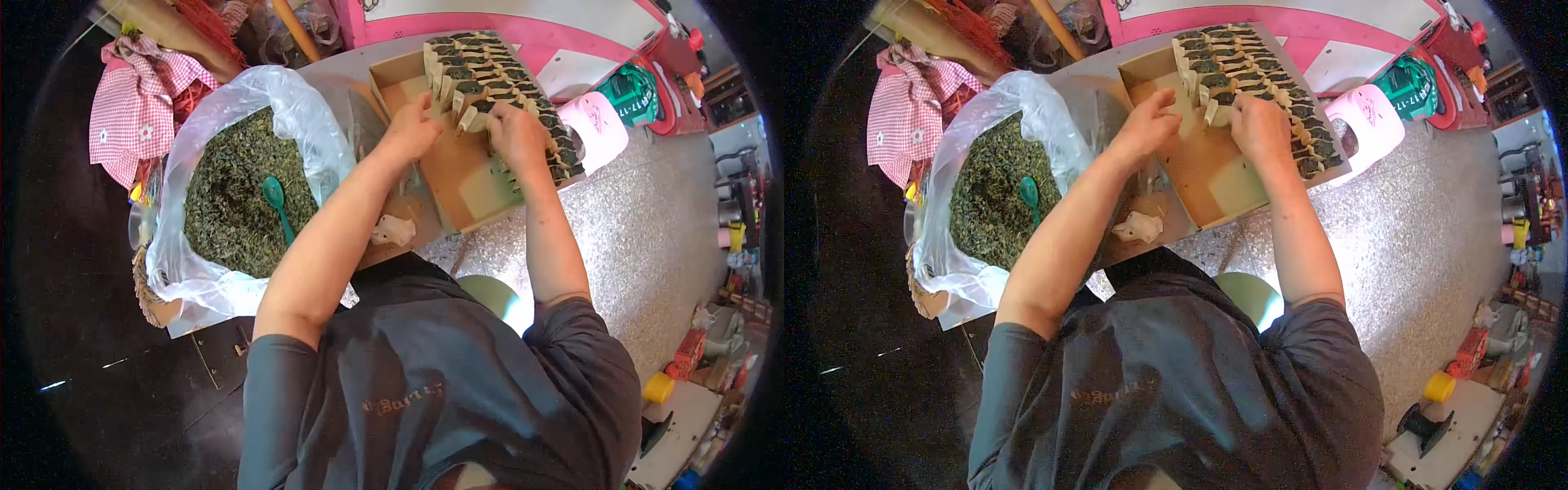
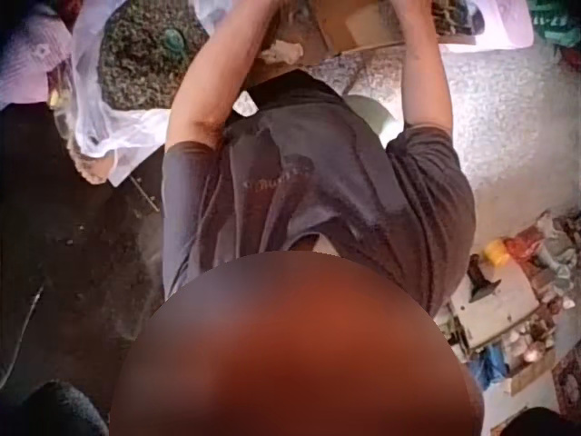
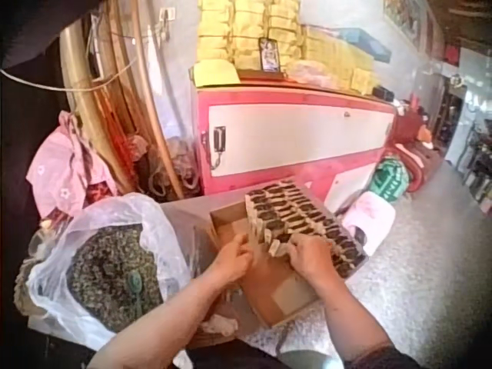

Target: Filling pre-rolled paper cones with a green herbal substance using a small scoop.

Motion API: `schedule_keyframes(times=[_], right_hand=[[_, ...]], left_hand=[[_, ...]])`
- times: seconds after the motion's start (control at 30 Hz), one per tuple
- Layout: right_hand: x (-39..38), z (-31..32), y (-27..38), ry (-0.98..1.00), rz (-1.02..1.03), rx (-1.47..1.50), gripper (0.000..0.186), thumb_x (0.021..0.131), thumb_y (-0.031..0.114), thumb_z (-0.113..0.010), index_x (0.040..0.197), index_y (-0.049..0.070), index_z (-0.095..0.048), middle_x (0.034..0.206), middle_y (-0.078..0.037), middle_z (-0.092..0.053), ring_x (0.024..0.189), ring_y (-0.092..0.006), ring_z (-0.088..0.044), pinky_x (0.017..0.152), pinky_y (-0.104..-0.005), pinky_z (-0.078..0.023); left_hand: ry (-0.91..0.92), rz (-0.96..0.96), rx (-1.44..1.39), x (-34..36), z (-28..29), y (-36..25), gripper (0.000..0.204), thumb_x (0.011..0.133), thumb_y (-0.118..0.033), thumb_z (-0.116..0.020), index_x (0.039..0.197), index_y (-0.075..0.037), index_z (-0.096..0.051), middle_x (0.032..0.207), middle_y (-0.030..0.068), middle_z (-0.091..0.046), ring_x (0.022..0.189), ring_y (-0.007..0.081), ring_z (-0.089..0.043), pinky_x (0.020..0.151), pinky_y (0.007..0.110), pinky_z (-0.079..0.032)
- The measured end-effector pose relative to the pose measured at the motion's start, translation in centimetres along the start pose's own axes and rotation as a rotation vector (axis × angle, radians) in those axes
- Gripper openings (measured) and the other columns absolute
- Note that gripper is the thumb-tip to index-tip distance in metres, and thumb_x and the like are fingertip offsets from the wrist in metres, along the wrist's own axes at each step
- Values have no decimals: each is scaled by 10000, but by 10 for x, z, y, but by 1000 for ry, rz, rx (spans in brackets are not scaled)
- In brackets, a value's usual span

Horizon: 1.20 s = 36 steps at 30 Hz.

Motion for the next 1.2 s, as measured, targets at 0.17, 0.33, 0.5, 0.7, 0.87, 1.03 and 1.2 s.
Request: schedule_keyframes(times=[0.17,0.33,0.5,0.7,0.87,1.03,1.2], right_hand=[[12,-14,-1,8,46,-111,128,828,179,-576,826,59,-618,739,-198,-623,748,-393,-621,650,-473,-482],[17,-18,0,22,54,-218,122,840,179,-565,854,65,-607,737,-185,-638,746,-388,-631,651,-487,-488],[21,-23,2,25,77,-256,120,823,170,-578,861,59,-602,742,-195,-639,743,-384,-636,648,-489,-489],[19,-19,6,69,59,-258,140,807,170,-589,898,66,-608,757,-192,-645,753,-379,-639,657,-487,-493],[16,-15,5,70,45,-268,168,802,177,-595,936,77,-604,766,-180,-652,761,-372,-642,659,-484,-496],[18,-18,6,94,19,-259,218,797,186,-612,996,98,-601,783,-180,-655,776,-374,-644,673,-484,-501],[12,-9,-1,47,37,-241,388,791,211,-638,1171,160,-577,896,-176,-660,845,-393,-631,711,-491,-496]], left_hand=[[0,43,249,30,-14,10,649,799,-161,-585,1392,-17,-363,1316,197,-519,1047,241,-602,903,334,-462],[26,51,167,42,-25,15,641,790,-137,-561,1386,-19,-358,1318,215,-510,1019,281,-610,901,362,-463],[29,-2,157,46,-27,21,637,784,-124,-549,1386,-32,-362,1314,220,-506,1013,301,-612,892,372,-469],[15,7,250,48,-26,29,647,782,-146,-556,1389,-38,-359,1343,206,-491,1022,301,-608,915,381,-460],[21,19,226,47,-31,27,656,775,-131,-564,1393,-40,-361,1354,199,-486,1050,284,-602,913,364,-466],[21,24,153,44,-26,23,643,772,-126,-582,1379,-40,-388,1346,192,-499,1088,284,-589,927,362,-462],[13,-14,17,21,-20,-23,515,762,-137,-633,1251,-25,-516,1208,194,-600,1128,293,-574,953,370,-450]])
Point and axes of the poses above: each hand's wrist, its own x-axis towards the middle knuckle, its own z-axis out of the back of the hand, y = z × x, the point moved 5 cm from there along x, towards the middle knuckle
